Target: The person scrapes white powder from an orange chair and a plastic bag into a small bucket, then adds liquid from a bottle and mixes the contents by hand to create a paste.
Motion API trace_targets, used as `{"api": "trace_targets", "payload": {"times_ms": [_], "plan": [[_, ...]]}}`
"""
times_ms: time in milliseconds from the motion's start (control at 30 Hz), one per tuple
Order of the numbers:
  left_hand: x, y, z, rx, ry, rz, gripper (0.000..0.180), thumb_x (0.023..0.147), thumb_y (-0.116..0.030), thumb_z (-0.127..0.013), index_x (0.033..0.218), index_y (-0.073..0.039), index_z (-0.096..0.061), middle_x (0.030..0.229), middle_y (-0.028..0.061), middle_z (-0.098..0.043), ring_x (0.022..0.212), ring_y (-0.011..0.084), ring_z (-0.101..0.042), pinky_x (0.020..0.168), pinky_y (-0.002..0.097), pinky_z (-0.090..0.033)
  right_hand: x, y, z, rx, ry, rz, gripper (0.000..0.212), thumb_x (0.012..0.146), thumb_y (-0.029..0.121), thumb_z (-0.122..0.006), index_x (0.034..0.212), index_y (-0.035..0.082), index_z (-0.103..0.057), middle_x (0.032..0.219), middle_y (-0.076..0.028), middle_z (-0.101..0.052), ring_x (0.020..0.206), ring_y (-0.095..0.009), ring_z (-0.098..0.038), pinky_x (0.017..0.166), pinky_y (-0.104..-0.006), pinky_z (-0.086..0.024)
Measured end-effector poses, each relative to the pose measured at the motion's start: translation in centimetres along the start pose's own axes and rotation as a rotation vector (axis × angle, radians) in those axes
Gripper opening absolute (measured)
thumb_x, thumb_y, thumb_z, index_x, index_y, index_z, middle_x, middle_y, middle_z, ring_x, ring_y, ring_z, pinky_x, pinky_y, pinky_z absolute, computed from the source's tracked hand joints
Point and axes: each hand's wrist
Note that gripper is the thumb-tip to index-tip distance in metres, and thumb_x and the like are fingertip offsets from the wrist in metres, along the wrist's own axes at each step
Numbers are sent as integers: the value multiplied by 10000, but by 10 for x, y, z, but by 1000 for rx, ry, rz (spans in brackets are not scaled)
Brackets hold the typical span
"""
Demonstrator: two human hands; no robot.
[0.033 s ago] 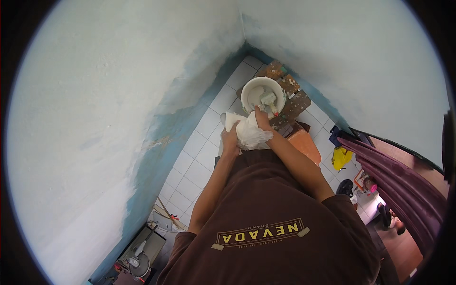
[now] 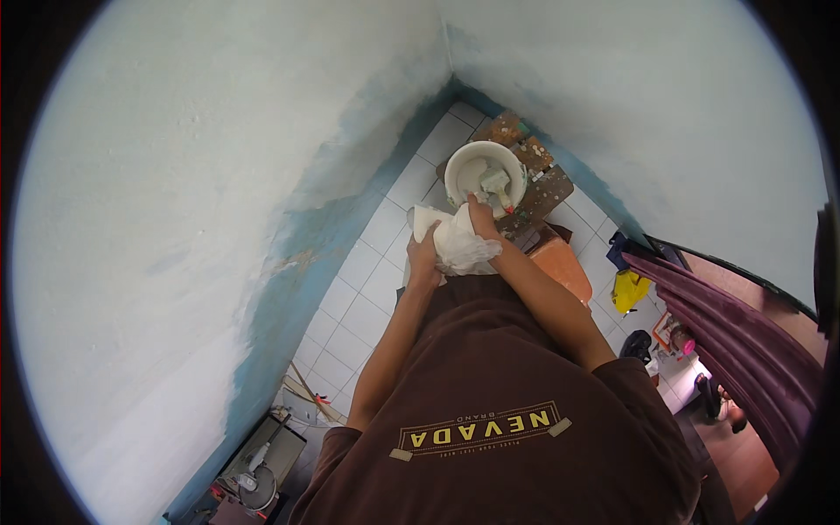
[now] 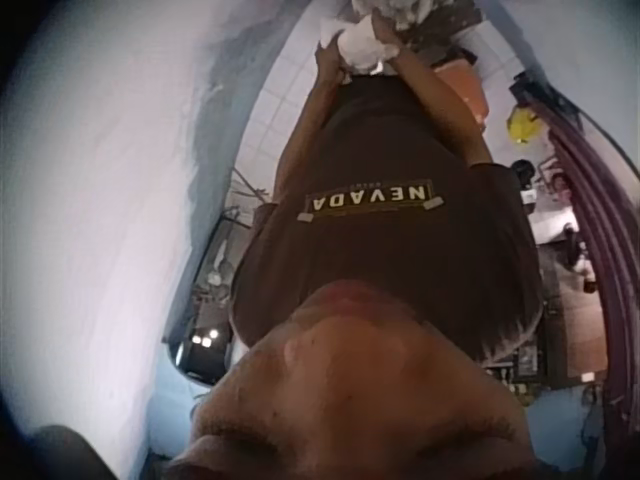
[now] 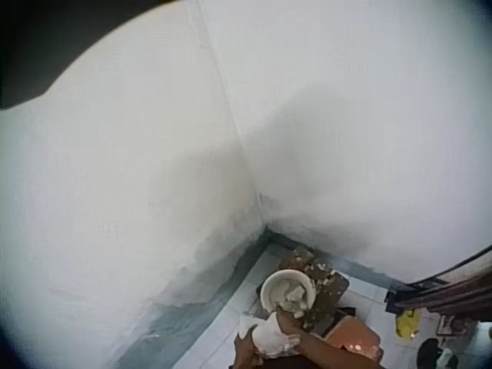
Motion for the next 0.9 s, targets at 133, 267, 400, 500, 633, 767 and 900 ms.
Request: {"api": "trace_targets", "payload": {"times_ms": [133, 267, 400, 500, 633, 767, 900], "plan": [[-3, -5, 1, -5, -87, 11, 412, 931, -152, -673, 1256, 63, -542, 1141, 185, -676, 978, 296, -702, 827, 429, -595, 0, -1, -5, 78, 104, -12, 565, 940, 486, -584, 875, -63, -704, 800, -128, -694, 722, -251, -668, 691, -396, -497], [-8, 1, 4, -40, -55, 7, 407, 915, -143, -694, 1244, 53, -558, 1097, 157, -678, 936, 270, -685, 787, 395, -572, -21, 7, -1, 167, 86, -82, 565, 944, 484, -577, 893, -63, -707, 791, -117, -686, 727, -248, -662, 698, -387, -493], [-9, 2, 5, -45, -64, 21, 427, 912, -143, -700, 1260, 50, -545, 1105, 153, -675, 937, 262, -685, 791, 390, -570, -21, 8, -2, 78, 76, -74, 553, 946, 479, -576, 898, -57, -703, 781, -107, -679, 716, -247, -655, 697, -384, -492], [-7, -4, 6, -39, -74, -48, 397, 940, -154, -666, 1260, 48, -546, 1127, 176, -680, 978, 285, -700, 825, 412, -592, -21, 13, -10, 189, 120, -29, 528, 951, 457, -579, 892, -51, -710, 782, -100, -681, 701, -234, -652, 680, -373, -494], [-9, -7, 11, -47, -113, -36, 397, 938, -151, -670, 1257, 50, -545, 1127, 176, -680, 977, 285, -701, 827, 415, -596, -22, 13, -17, 203, 173, -40, 501, 959, 423, -584, 866, -53, -712, 773, -100, -676, 675, -209, -641, 646, -361, -487], [-10, -2, 3, -5, -93, -6, 409, 936, -148, -672, 1266, 52, -535, 1130, 177, -678, 976, 286, -701, 827, 416, -597, -4, -8, -12, 141, 87, 11, 485, 973, 377, -544, 821, -59, -693, 739, -144, -685, 645, -251, -666, 625, -396, -503], [-10, -2, 8, -9, -112, 11, 414, 936, -146, -671, 1272, 49, -527, 1133, 178, -676, 978, 288, -701, 827, 418, -597, -19, 4, -12, 131, 93, -30, 490, 978, 377, -542, 811, -60, -689, 730, -137, -682, 638, -247, -662, 619, -399, -498]]}}
Point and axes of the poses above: each hand's wrist, its own x-axis towards the middle knuckle, its own z-axis out of the back of the hand, y = z × x
